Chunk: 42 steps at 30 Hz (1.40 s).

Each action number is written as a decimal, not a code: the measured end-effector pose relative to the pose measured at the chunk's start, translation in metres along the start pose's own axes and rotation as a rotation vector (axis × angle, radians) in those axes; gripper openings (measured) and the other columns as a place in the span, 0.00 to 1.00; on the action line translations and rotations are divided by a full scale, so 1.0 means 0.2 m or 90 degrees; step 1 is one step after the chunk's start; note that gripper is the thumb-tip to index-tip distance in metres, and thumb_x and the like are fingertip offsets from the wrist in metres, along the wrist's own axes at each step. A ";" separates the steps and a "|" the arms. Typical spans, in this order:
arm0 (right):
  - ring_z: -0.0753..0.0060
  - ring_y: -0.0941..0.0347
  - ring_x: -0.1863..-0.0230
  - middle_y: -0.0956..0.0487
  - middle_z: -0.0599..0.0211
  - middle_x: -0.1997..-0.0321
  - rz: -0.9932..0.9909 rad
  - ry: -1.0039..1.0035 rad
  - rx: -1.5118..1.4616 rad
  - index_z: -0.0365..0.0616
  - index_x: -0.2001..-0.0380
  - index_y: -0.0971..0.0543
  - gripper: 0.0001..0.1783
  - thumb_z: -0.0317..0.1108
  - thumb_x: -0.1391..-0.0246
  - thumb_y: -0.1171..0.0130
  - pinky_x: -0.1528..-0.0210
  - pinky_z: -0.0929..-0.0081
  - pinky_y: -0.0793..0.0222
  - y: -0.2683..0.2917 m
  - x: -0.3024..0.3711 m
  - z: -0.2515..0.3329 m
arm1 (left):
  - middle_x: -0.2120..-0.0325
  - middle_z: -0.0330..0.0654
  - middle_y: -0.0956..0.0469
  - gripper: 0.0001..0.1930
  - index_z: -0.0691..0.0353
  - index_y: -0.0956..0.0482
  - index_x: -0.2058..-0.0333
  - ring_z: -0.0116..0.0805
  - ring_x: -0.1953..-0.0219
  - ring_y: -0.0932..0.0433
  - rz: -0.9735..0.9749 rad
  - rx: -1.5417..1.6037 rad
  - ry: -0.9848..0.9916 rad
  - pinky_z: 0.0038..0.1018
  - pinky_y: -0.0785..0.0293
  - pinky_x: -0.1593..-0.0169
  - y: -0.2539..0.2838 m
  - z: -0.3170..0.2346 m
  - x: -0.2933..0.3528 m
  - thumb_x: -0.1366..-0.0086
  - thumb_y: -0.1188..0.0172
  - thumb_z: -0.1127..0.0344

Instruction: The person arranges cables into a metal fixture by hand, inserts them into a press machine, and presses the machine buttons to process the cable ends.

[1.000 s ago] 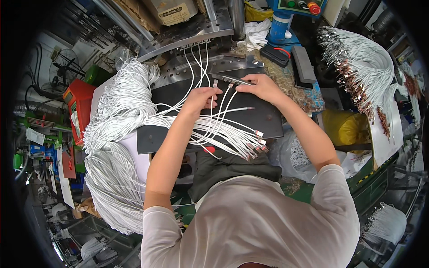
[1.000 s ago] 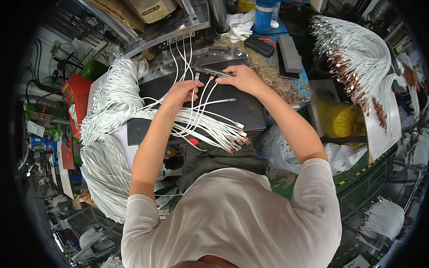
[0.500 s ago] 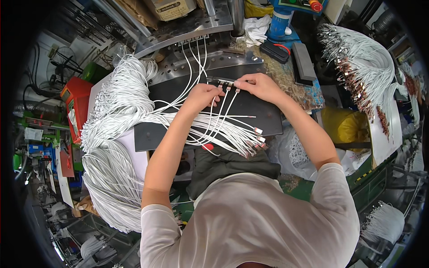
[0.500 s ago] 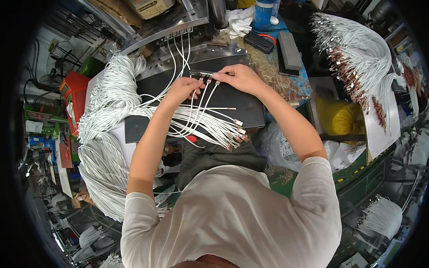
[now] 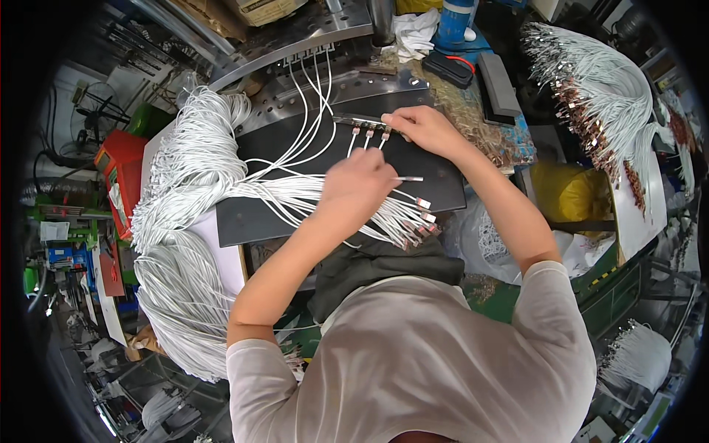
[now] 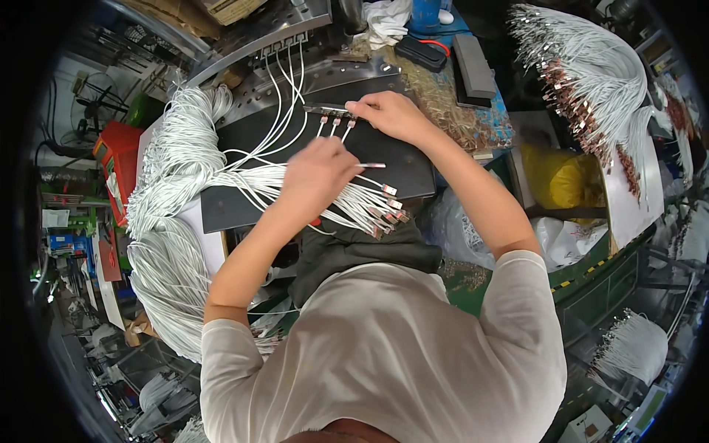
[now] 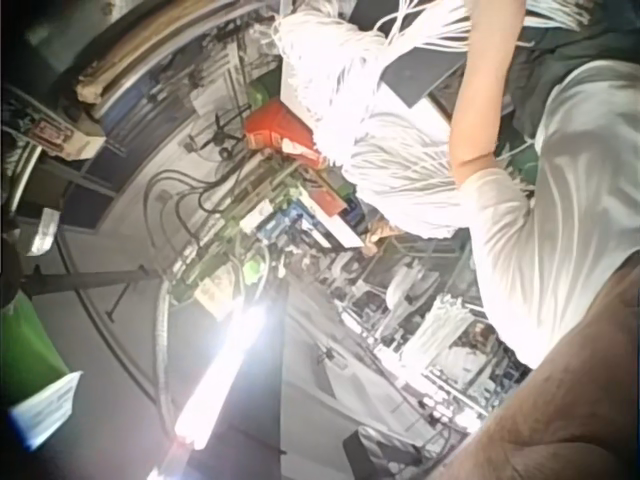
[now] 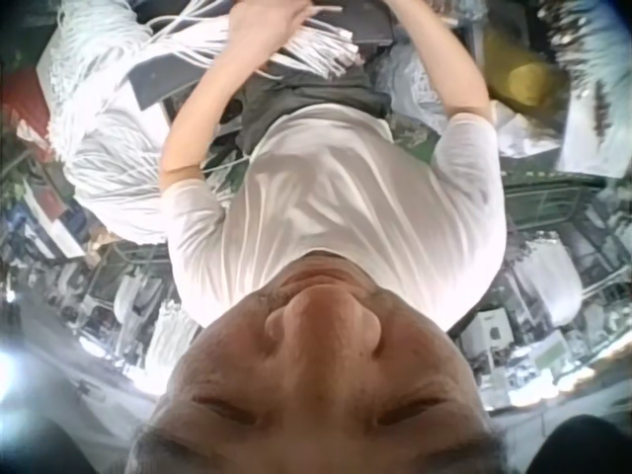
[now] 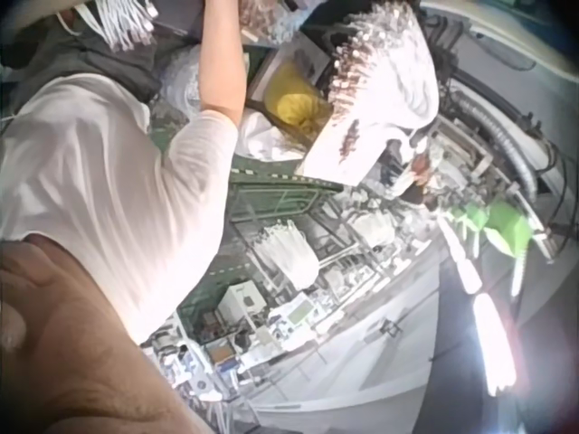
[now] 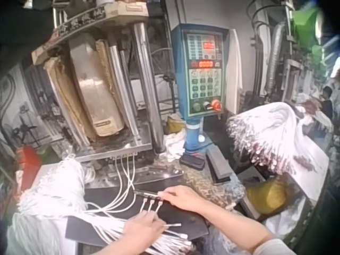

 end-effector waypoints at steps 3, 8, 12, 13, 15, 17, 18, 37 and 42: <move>0.77 0.31 0.78 0.28 0.72 0.82 -0.002 -0.006 0.006 0.41 0.68 0.17 0.28 0.58 0.34 0.46 0.70 0.73 0.35 0.01 0.02 -0.02 | 0.73 0.41 0.23 0.06 0.59 0.17 0.68 0.39 0.67 0.23 -0.193 0.135 0.140 0.32 0.28 0.63 0.41 0.04 0.04 0.43 0.29 0.69; 0.76 0.31 0.77 0.27 0.71 0.82 0.024 -0.056 -0.030 0.41 0.68 0.17 0.29 0.60 0.35 0.46 0.69 0.72 0.34 0.02 0.01 0.01 | 0.77 0.37 0.22 0.04 0.68 0.17 0.66 0.23 0.77 0.28 -0.329 0.601 0.384 0.23 0.31 0.69 0.95 0.25 0.56 0.37 0.34 0.73; 0.75 0.30 0.77 0.27 0.71 0.82 -0.013 -0.082 -0.009 0.40 0.68 0.17 0.31 0.62 0.35 0.47 0.68 0.72 0.34 -0.01 0.02 0.01 | 0.79 0.36 0.21 0.11 0.68 0.18 0.69 0.21 0.76 0.23 0.203 0.613 0.450 0.22 0.30 0.71 0.51 0.15 0.52 0.33 0.35 0.64; 0.75 0.30 0.77 0.27 0.70 0.82 -0.033 -0.089 -0.004 0.40 0.68 0.17 0.32 0.62 0.36 0.47 0.68 0.72 0.34 -0.03 0.02 0.01 | 0.78 0.40 0.19 0.13 0.66 0.19 0.71 0.29 0.74 0.19 0.260 0.531 0.400 0.27 0.28 0.71 0.37 0.10 0.45 0.33 0.35 0.61; 0.75 0.30 0.77 0.26 0.70 0.82 -0.050 -0.096 0.012 0.40 0.68 0.17 0.32 0.62 0.36 0.47 0.68 0.72 0.34 -0.05 0.03 0.03 | 0.76 0.43 0.20 0.12 0.63 0.20 0.71 0.39 0.74 0.19 0.153 0.337 0.359 0.35 0.27 0.71 0.23 0.00 0.29 0.35 0.34 0.60; 0.74 0.30 0.76 0.26 0.70 0.81 -0.063 -0.105 -0.001 0.39 0.68 0.17 0.33 0.63 0.35 0.48 0.68 0.72 0.33 -0.05 0.05 0.03 | 0.78 0.43 0.22 0.13 0.63 0.22 0.73 0.45 0.76 0.23 0.021 0.234 0.274 0.35 0.28 0.70 0.09 -0.01 0.15 0.38 0.32 0.60; 0.74 0.29 0.76 0.26 0.70 0.81 -0.071 -0.107 -0.007 0.38 0.68 0.17 0.34 0.63 0.35 0.48 0.68 0.72 0.33 -0.04 0.05 0.03 | 0.78 0.43 0.22 0.13 0.63 0.22 0.73 0.45 0.76 0.23 0.013 0.237 0.275 0.35 0.28 0.70 0.03 0.00 0.10 0.38 0.32 0.60; 0.50 0.20 0.60 0.17 0.54 0.70 -0.057 -0.141 -0.005 0.40 0.64 0.15 0.37 0.65 0.34 0.56 0.53 0.60 0.29 -0.04 0.09 0.06 | 0.74 0.42 0.19 0.08 0.60 0.21 0.73 0.42 0.69 0.18 -0.082 0.019 0.200 0.37 0.23 0.67 -0.15 0.08 -0.15 0.40 0.33 0.64; 0.49 0.23 0.55 0.19 0.48 0.64 -0.141 0.003 0.166 0.36 0.64 0.16 0.31 0.56 0.31 0.52 0.49 0.62 0.30 -0.02 0.12 0.10 | 0.74 0.42 0.19 0.08 0.61 0.19 0.70 0.43 0.66 0.18 -0.090 -0.008 0.181 0.37 0.23 0.66 -0.11 0.10 -0.14 0.39 0.34 0.62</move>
Point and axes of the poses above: each hand's wrist, its own x-axis away from the middle knuckle, its own y-axis out of the back of the hand, z = x × y, the point moved 3 cm from there along -x, towards the middle knuckle
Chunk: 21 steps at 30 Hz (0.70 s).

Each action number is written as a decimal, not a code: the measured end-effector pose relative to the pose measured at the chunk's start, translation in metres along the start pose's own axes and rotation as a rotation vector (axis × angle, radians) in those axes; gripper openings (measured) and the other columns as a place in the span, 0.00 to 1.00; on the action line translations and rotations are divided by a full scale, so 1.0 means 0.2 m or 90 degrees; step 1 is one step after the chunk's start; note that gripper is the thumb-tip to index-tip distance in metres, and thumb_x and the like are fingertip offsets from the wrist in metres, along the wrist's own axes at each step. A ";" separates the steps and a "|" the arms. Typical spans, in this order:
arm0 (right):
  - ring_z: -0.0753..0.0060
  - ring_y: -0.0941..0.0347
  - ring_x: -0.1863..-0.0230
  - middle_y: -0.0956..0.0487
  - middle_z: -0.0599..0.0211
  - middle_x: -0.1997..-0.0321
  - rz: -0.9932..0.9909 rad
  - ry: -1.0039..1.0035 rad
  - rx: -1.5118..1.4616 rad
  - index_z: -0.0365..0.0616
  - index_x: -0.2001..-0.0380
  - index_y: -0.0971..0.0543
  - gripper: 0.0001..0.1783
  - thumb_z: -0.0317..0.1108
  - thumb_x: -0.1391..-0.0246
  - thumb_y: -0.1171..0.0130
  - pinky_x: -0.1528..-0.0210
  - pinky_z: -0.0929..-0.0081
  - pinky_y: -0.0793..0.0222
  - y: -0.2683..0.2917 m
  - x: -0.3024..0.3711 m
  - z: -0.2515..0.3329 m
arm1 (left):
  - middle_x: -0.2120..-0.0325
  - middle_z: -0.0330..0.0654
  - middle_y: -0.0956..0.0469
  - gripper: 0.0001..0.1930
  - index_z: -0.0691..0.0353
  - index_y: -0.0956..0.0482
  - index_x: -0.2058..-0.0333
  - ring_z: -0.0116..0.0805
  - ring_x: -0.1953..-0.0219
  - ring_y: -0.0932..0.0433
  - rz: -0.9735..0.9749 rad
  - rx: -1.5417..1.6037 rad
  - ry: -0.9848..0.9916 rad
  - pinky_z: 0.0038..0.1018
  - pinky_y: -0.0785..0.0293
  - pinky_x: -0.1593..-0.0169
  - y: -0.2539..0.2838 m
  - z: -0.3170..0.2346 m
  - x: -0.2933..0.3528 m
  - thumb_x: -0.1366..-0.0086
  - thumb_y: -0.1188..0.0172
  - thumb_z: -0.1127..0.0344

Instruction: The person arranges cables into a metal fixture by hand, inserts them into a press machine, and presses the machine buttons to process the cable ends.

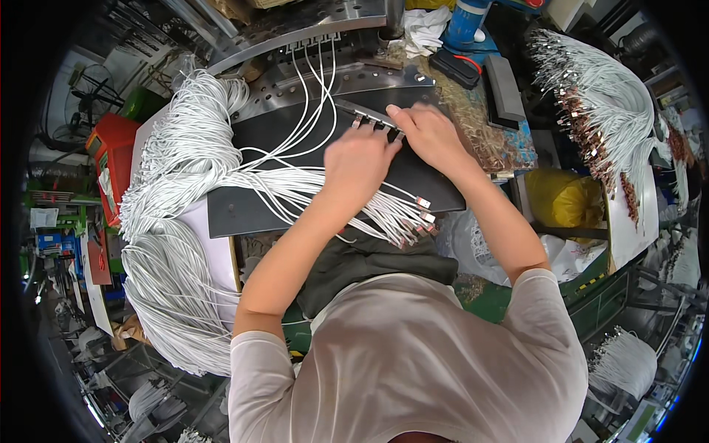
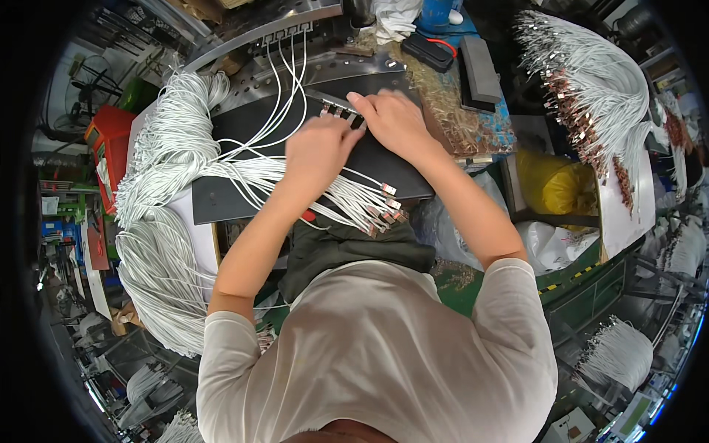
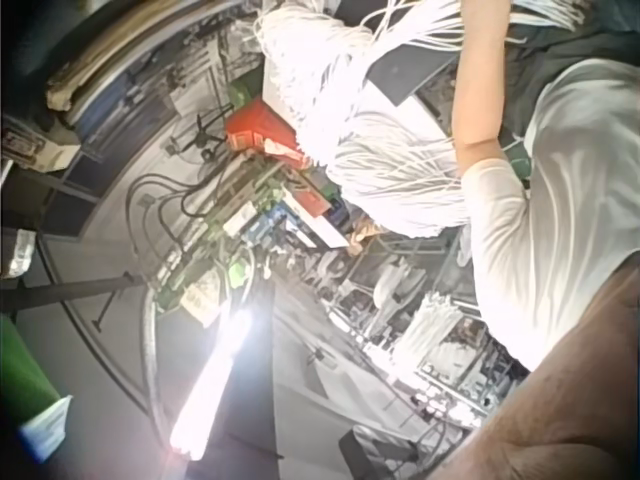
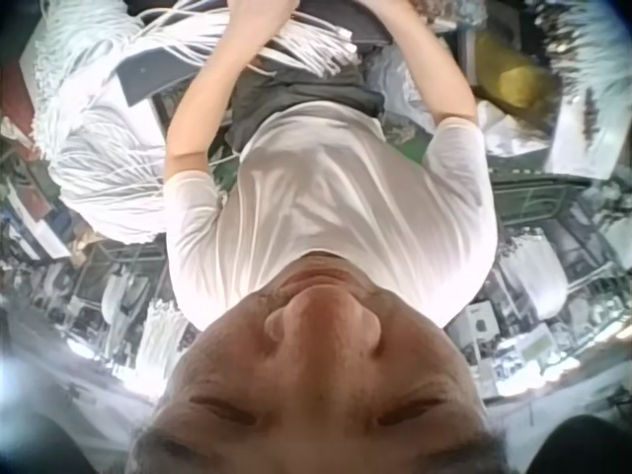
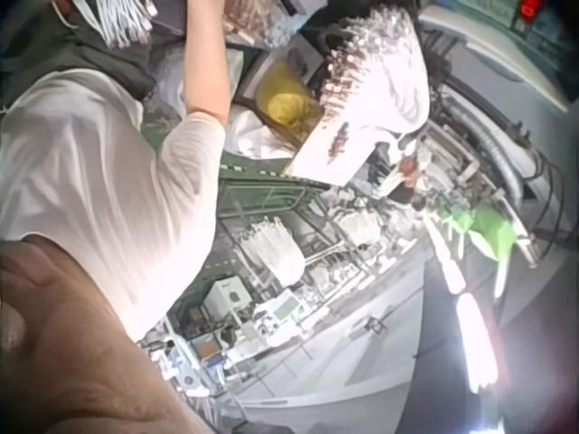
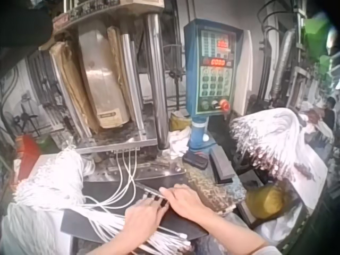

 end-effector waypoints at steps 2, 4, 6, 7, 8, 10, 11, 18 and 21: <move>0.48 0.24 0.53 0.20 0.48 0.62 -0.026 0.034 -0.009 0.37 0.63 0.16 0.28 0.54 0.32 0.51 0.48 0.62 0.31 0.02 -0.05 -0.03 | 0.71 0.45 0.19 0.11 0.62 0.17 0.66 0.44 0.64 0.18 -0.047 -0.004 0.016 0.35 0.22 0.63 0.07 0.08 -0.04 0.37 0.35 0.60; 0.46 0.26 0.49 0.21 0.47 0.57 -0.077 0.118 -0.031 0.38 0.61 0.16 0.24 0.49 0.32 0.49 0.45 0.61 0.32 0.04 -0.16 -0.03 | 0.66 0.49 0.18 0.15 0.63 0.17 0.58 0.44 0.61 0.18 -0.163 0.059 0.056 0.32 0.23 0.59 0.12 0.31 -0.13 0.34 0.36 0.56; 0.45 0.26 0.49 0.21 0.47 0.56 -0.129 0.164 -0.026 0.38 0.59 0.17 0.22 0.47 0.32 0.48 0.45 0.59 0.32 0.00 -0.29 -0.02 | 0.61 0.50 0.16 0.18 0.64 0.20 0.52 0.39 0.61 0.17 -0.298 0.024 0.149 0.29 0.23 0.57 0.06 0.63 -0.20 0.31 0.39 0.55; 0.44 0.26 0.49 0.21 0.46 0.55 -0.183 0.208 -0.022 0.39 0.57 0.18 0.20 0.46 0.33 0.48 0.44 0.58 0.32 -0.03 -0.36 0.00 | 0.61 0.50 0.16 0.18 0.64 0.20 0.52 0.39 0.61 0.17 -0.301 0.020 0.154 0.29 0.23 0.57 0.04 0.74 -0.26 0.31 0.39 0.55; 0.43 0.26 0.49 0.21 0.46 0.54 -0.238 0.254 -0.021 0.39 0.55 0.18 0.19 0.44 0.33 0.48 0.44 0.57 0.32 -0.05 -0.45 0.02 | 0.61 0.48 0.16 0.19 0.65 0.20 0.51 0.36 0.61 0.17 -0.205 0.389 0.363 0.28 0.24 0.58 -0.01 0.87 -0.31 0.30 0.40 0.55; 0.44 0.27 0.50 0.20 0.49 0.57 -0.284 0.302 -0.018 0.39 0.59 0.17 0.17 0.44 0.37 0.42 0.45 0.56 0.32 -0.17 -0.67 0.02 | 0.62 0.45 0.15 0.19 0.66 0.21 0.49 0.33 0.62 0.17 -0.101 0.755 0.564 0.26 0.24 0.60 -0.07 0.98 -0.33 0.29 0.41 0.56; 0.46 0.27 0.52 0.19 0.53 0.59 -0.336 0.341 -0.012 0.40 0.64 0.16 0.16 0.44 0.41 0.37 0.46 0.56 0.32 -0.24 -0.78 0.03 | 0.65 0.42 0.16 0.19 0.67 0.21 0.49 0.31 0.65 0.19 -0.056 0.782 0.578 0.25 0.26 0.62 -0.07 0.96 -0.36 0.28 0.41 0.56; 0.45 0.25 0.44 0.20 0.47 0.49 -0.246 0.326 0.174 0.41 0.52 0.20 0.18 0.42 0.37 0.43 0.43 0.57 0.31 -0.47 -1.51 -0.35 | 0.78 0.30 0.25 0.19 0.69 0.20 0.50 0.22 0.76 0.30 0.191 0.810 0.532 0.22 0.35 0.71 -0.01 0.92 -0.37 0.27 0.42 0.57; 0.46 0.24 0.47 0.19 0.47 0.52 -0.211 0.331 0.133 0.41 0.53 0.19 0.17 0.41 0.37 0.43 0.45 0.57 0.30 -0.51 -1.51 -0.30 | 0.80 0.28 0.30 0.19 0.68 0.19 0.52 0.20 0.79 0.36 0.124 0.836 0.480 0.23 0.39 0.73 -0.02 0.94 -0.24 0.28 0.41 0.56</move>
Point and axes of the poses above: each hand's wrist, its own x-axis away from the middle knuckle, its own y-axis out of the back of the hand, z = x × y, the point moved 3 cm from there along -x, towards the middle knuckle
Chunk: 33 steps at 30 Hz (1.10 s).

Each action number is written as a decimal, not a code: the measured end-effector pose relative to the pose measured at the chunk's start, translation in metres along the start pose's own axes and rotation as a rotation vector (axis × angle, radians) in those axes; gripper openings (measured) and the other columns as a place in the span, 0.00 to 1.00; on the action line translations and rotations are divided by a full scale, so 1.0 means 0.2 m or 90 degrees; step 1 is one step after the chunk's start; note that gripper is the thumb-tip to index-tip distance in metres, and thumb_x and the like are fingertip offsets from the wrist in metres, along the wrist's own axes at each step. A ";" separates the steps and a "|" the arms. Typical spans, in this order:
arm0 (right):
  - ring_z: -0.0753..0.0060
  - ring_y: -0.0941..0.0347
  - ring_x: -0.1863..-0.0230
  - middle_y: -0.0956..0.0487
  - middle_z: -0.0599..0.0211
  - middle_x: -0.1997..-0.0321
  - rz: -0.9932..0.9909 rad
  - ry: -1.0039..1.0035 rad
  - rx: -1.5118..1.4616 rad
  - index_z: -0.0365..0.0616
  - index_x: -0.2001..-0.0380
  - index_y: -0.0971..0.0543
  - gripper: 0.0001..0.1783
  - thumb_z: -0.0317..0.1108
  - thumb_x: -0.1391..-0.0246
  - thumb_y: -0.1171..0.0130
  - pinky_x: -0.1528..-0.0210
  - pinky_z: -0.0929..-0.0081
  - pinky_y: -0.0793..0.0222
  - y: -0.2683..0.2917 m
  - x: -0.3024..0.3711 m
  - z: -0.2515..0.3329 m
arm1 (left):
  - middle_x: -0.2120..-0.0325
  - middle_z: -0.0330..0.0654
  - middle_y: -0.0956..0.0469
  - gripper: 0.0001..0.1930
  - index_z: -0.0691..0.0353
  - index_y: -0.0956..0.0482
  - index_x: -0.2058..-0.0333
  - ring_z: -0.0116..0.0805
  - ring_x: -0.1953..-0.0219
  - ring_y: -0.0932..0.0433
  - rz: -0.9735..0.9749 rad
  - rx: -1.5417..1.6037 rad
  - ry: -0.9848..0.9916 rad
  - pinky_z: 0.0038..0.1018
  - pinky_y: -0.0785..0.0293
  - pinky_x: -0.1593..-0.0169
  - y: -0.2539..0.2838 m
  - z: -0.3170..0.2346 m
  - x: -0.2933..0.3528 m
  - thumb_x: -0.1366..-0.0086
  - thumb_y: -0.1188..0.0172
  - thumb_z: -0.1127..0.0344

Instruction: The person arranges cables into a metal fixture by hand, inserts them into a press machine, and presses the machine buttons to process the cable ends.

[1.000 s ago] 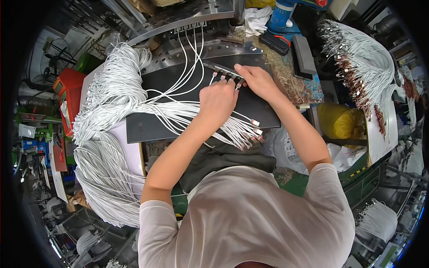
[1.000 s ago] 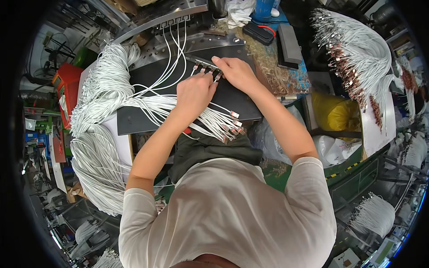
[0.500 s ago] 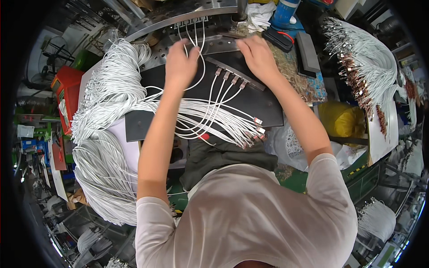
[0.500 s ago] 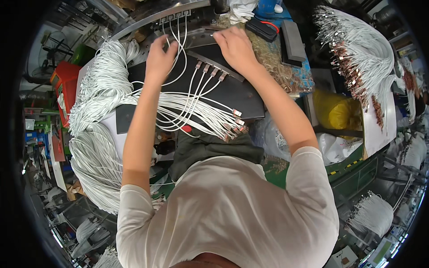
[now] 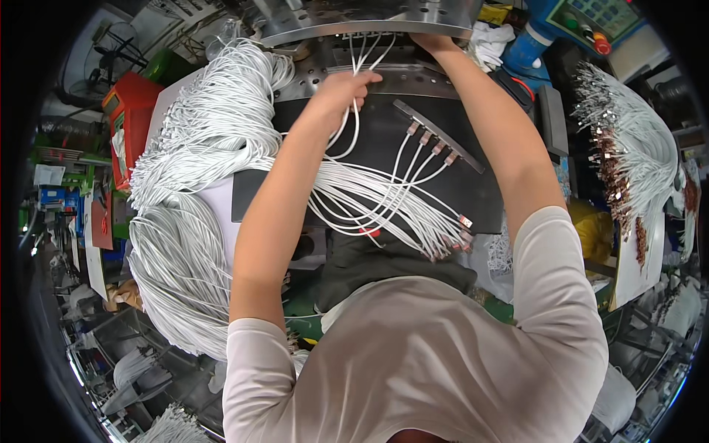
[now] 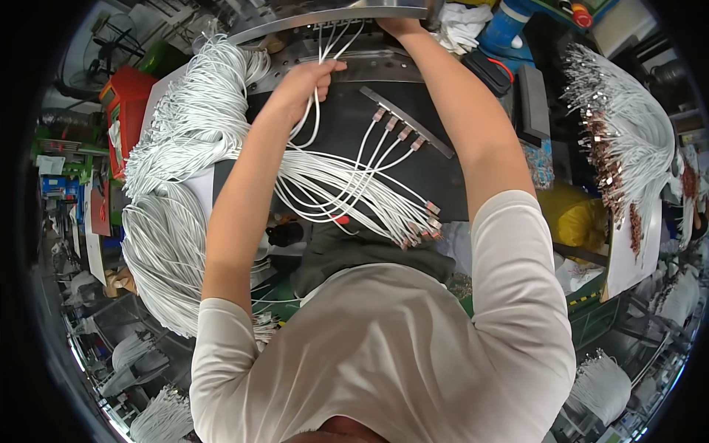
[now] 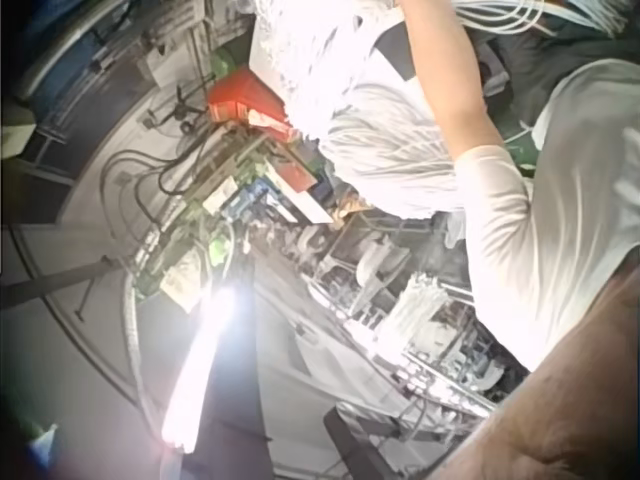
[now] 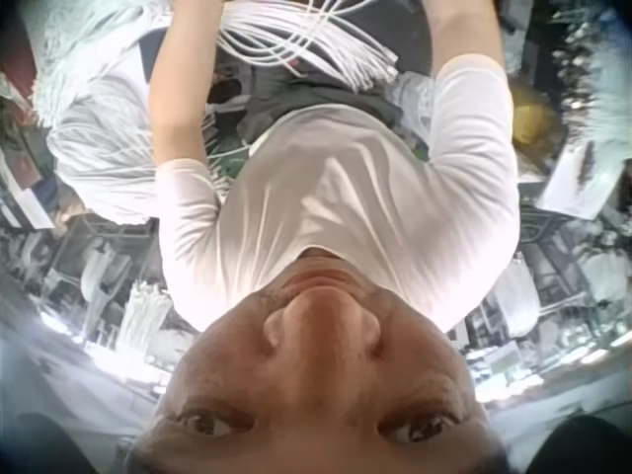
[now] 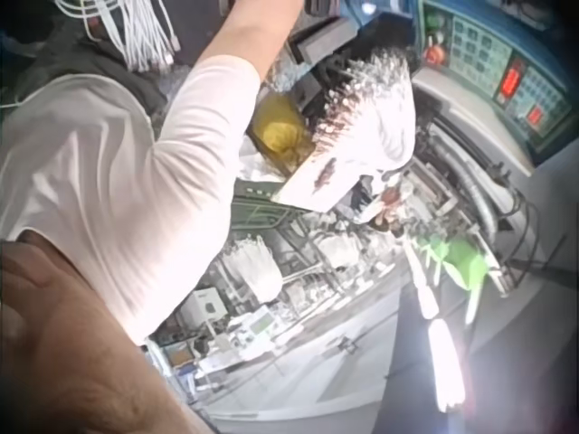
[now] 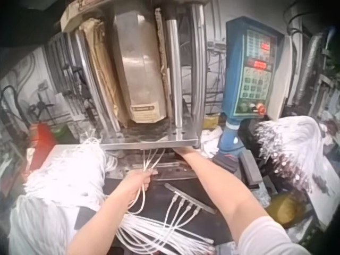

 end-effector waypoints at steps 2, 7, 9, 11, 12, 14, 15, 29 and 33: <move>0.46 0.23 0.48 0.18 0.48 0.54 0.016 -0.007 -0.021 0.41 0.54 0.18 0.16 0.41 0.38 0.43 0.46 0.57 0.29 0.01 0.00 0.01 | 0.80 0.28 0.31 0.19 0.68 0.19 0.52 0.20 0.79 0.36 0.019 -0.062 -0.019 0.22 0.39 0.73 -0.04 -0.03 0.11 0.27 0.42 0.56; 0.47 0.21 0.52 0.17 0.49 0.59 0.046 -0.041 -0.055 0.42 0.57 0.16 0.15 0.40 0.40 0.43 0.49 0.57 0.27 0.11 -0.02 0.04 | 0.81 0.33 0.30 0.16 0.66 0.17 0.61 0.22 0.78 0.31 0.082 -0.214 -0.216 0.23 0.36 0.72 -0.08 -0.39 0.63 0.29 0.44 0.57; 0.48 0.20 0.53 0.16 0.49 0.61 0.050 -0.062 -0.056 0.42 0.58 0.16 0.14 0.39 0.40 0.43 0.50 0.57 0.26 0.17 -0.02 0.05 | 0.80 0.35 0.27 0.18 0.66 0.19 0.63 0.26 0.76 0.28 -0.167 -0.151 -0.407 0.25 0.33 0.69 0.36 -0.47 0.76 0.27 0.47 0.55; 0.48 0.20 0.54 0.16 0.49 0.62 0.056 -0.074 -0.061 0.42 0.58 0.16 0.14 0.39 0.41 0.43 0.50 0.57 0.26 0.23 0.03 0.12 | 0.79 0.37 0.26 0.22 0.66 0.19 0.70 0.28 0.76 0.28 -0.499 -0.160 -0.487 0.26 0.32 0.69 0.64 -0.47 0.82 0.25 0.49 0.53; 0.47 0.22 0.51 0.17 0.49 0.57 0.094 -0.122 -0.184 0.41 0.57 0.17 0.17 0.43 0.40 0.41 0.46 0.57 0.29 0.27 0.08 0.25 | 0.79 0.38 0.26 0.24 0.66 0.19 0.72 0.29 0.76 0.28 -0.576 -0.142 -0.487 0.26 0.31 0.68 0.82 -0.40 0.87 0.24 0.50 0.52; 0.47 0.24 0.47 0.18 0.49 0.53 0.132 -0.163 -0.308 0.40 0.55 0.18 0.21 0.47 0.39 0.39 0.43 0.56 0.32 0.41 0.19 0.48 | 0.80 0.39 0.26 0.25 0.66 0.20 0.72 0.30 0.76 0.29 -0.712 -0.454 -0.102 0.28 0.29 0.67 1.18 -0.19 1.06 0.22 0.51 0.52; 0.47 0.25 0.50 0.19 0.52 0.57 0.106 -0.123 -0.201 0.41 0.59 0.17 0.18 0.46 0.41 0.37 0.46 0.57 0.31 0.52 0.28 0.55 | 0.80 0.39 0.26 0.25 0.66 0.20 0.72 0.30 0.76 0.29 -0.704 -0.451 -0.103 0.28 0.29 0.67 1.12 -0.17 1.09 0.22 0.51 0.52; 0.54 0.28 0.54 0.24 0.59 0.63 0.375 -0.207 -0.105 0.43 0.44 0.22 0.25 0.38 0.45 0.34 0.50 0.63 0.32 1.12 1.00 1.00 | 0.65 0.40 0.21 0.08 0.59 0.19 0.62 0.42 0.59 0.23 -0.015 -0.725 -0.637 0.36 0.24 0.56 -0.46 0.13 0.65 0.39 0.33 0.65; 0.55 0.28 0.52 0.25 0.59 0.62 0.349 -0.197 -0.020 0.42 0.44 0.22 0.24 0.36 0.44 0.36 0.49 0.62 0.32 1.06 0.99 0.97 | 0.66 0.39 0.22 0.07 0.59 0.19 0.63 0.41 0.61 0.23 -0.006 -0.775 -0.561 0.34 0.24 0.58 -0.47 0.12 0.60 0.38 0.34 0.65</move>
Point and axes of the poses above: each hand's wrist, its own x-axis away from the middle knuckle, its own y-axis out of the back of the hand, z = x × y, the point moved 3 cm from there along -x, towards the middle knuckle
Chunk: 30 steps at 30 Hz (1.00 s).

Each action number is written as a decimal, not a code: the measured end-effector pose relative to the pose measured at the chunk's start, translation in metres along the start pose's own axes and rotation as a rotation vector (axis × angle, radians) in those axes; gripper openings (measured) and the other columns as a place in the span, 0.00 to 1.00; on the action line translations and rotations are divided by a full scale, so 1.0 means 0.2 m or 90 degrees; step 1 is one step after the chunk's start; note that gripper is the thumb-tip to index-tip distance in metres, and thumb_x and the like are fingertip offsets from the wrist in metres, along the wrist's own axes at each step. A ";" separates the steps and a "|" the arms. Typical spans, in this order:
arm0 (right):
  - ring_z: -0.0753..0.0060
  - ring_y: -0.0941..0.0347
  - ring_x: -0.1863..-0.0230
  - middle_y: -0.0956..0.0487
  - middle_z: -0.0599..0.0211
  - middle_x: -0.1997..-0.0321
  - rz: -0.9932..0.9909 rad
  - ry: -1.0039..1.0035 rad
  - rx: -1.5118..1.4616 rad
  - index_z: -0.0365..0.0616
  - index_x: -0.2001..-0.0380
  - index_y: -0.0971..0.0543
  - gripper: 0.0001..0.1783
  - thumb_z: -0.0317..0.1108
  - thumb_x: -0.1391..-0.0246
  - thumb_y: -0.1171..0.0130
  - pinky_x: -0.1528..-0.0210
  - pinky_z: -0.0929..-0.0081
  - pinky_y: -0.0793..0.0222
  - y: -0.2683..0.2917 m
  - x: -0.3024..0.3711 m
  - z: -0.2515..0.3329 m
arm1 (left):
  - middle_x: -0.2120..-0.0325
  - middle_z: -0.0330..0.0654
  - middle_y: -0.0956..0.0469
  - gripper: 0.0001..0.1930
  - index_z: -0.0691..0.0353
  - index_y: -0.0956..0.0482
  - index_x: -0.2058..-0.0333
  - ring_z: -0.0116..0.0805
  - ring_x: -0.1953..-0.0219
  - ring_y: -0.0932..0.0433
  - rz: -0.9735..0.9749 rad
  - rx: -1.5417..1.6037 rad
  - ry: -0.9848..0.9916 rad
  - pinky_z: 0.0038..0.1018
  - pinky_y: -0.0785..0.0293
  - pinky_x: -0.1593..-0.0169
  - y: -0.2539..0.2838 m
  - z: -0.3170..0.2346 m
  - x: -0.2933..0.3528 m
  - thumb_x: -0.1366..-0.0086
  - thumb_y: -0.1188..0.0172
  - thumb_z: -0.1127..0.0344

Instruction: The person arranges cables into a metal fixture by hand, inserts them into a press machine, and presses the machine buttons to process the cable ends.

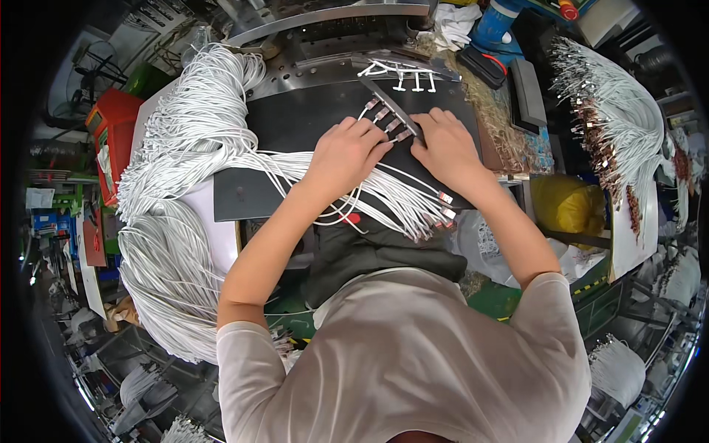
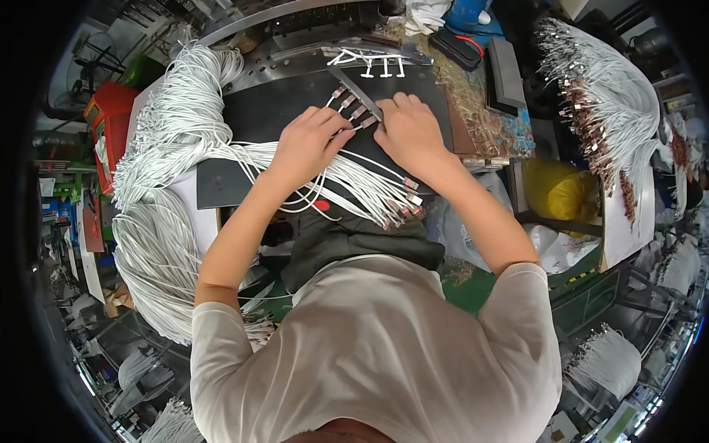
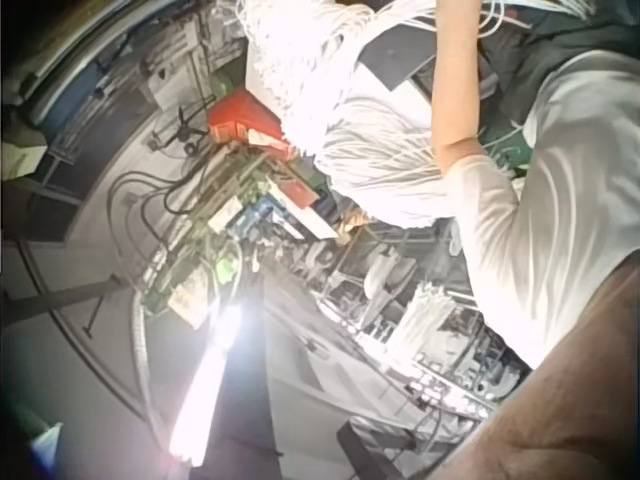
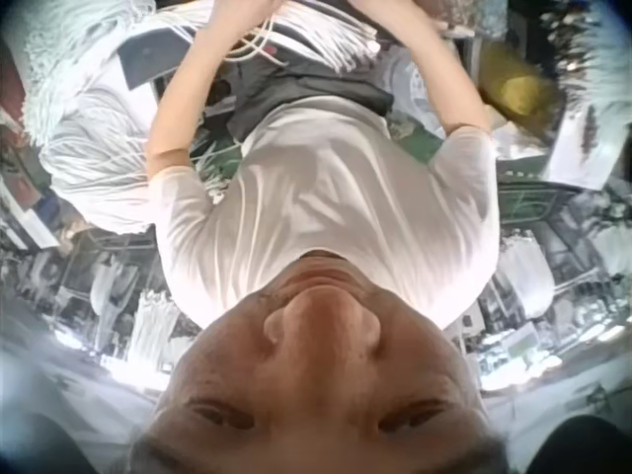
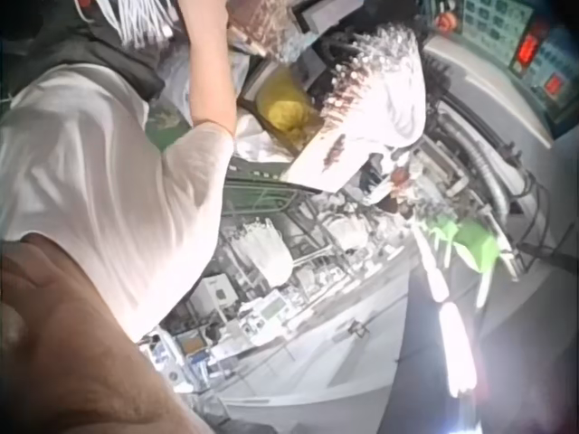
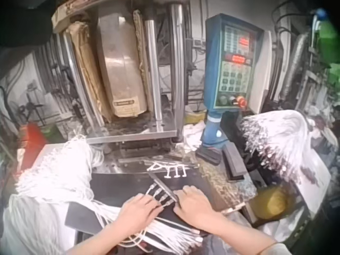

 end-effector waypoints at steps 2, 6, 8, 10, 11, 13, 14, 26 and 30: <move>0.55 0.28 0.52 0.26 0.59 0.61 -0.092 0.028 0.076 0.42 0.45 0.22 0.23 0.35 0.44 0.37 0.50 0.61 0.32 -0.04 -0.03 0.00 | 0.66 0.39 0.22 0.06 0.59 0.19 0.64 0.41 0.61 0.23 -0.013 0.007 0.013 0.35 0.24 0.58 0.00 0.01 0.00 0.37 0.34 0.65; 0.55 0.29 0.51 0.26 0.59 0.59 -0.138 0.033 0.093 0.43 0.45 0.22 0.22 0.34 0.43 0.38 0.49 0.61 0.32 -0.03 -0.03 0.01 | 0.67 0.39 0.22 0.05 0.59 0.18 0.66 0.42 0.62 0.23 -0.035 0.013 0.040 0.36 0.24 0.59 0.01 0.00 -0.02 0.36 0.35 0.64; 0.55 0.29 0.50 0.26 0.58 0.58 -0.140 0.030 0.082 0.43 0.45 0.22 0.21 0.34 0.43 0.38 0.49 0.61 0.32 -0.03 -0.04 0.00 | 0.68 0.40 0.21 0.06 0.59 0.18 0.67 0.43 0.63 0.22 -0.016 -0.001 0.033 0.36 0.24 0.60 0.01 0.00 -0.02 0.36 0.36 0.64; 0.53 0.28 0.52 0.26 0.57 0.59 -0.137 0.034 0.023 0.42 0.47 0.21 0.19 0.34 0.41 0.39 0.49 0.61 0.31 -0.05 -0.04 -0.03 | 0.69 0.41 0.21 0.06 0.60 0.18 0.67 0.44 0.63 0.22 -0.029 0.003 0.034 0.37 0.24 0.60 0.01 0.02 -0.04 0.35 0.37 0.64; 0.53 0.27 0.52 0.25 0.56 0.60 -0.135 0.036 -0.007 0.42 0.47 0.20 0.18 0.34 0.40 0.40 0.49 0.61 0.31 -0.06 -0.05 -0.03 | 0.70 0.42 0.21 0.07 0.61 0.18 0.66 0.45 0.64 0.22 -0.040 0.009 0.034 0.38 0.25 0.60 0.02 0.03 -0.04 0.34 0.37 0.63; 0.53 0.26 0.53 0.24 0.55 0.59 -0.124 0.014 -0.086 0.40 0.49 0.20 0.17 0.35 0.39 0.40 0.49 0.62 0.30 -0.07 -0.10 -0.05 | 0.71 0.43 0.21 0.08 0.61 0.18 0.66 0.46 0.65 0.22 -0.047 0.018 0.034 0.38 0.25 0.60 0.01 0.05 -0.06 0.34 0.38 0.63; 0.53 0.25 0.54 0.23 0.55 0.58 -0.113 -0.009 -0.166 0.39 0.51 0.19 0.16 0.36 0.38 0.41 0.50 0.63 0.30 -0.09 -0.14 -0.07 | 0.71 0.44 0.21 0.09 0.62 0.19 0.66 0.47 0.66 0.22 -0.024 0.040 0.055 0.39 0.25 0.61 0.02 0.07 -0.06 0.33 0.39 0.63; 0.70 0.23 0.63 0.17 0.58 0.68 -0.175 -0.027 -0.341 0.34 0.59 0.17 0.19 0.43 0.35 0.41 0.57 0.69 0.28 -0.09 -0.78 -0.26 | 0.71 0.50 0.19 0.16 0.65 0.19 0.70 0.53 0.66 0.20 0.135 0.100 0.195 0.41 0.25 0.60 0.17 0.25 -0.08 0.28 0.45 0.59; 0.47 0.21 0.51 0.17 0.46 0.57 -0.278 0.161 -0.462 0.40 0.57 0.17 0.16 0.41 0.39 0.43 0.47 0.58 0.27 0.04 -0.97 -0.21 | 0.72 0.50 0.19 0.17 0.64 0.17 0.70 0.52 0.65 0.19 0.152 -0.065 0.140 0.42 0.24 0.59 0.10 0.34 -0.28 0.28 0.45 0.58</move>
Point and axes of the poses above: each hand's wrist, its own x-axis away from the middle knuckle, its own y-axis out of the back of the hand, z = x × y, the point moved 3 cm from there along -x, towards the middle knuckle
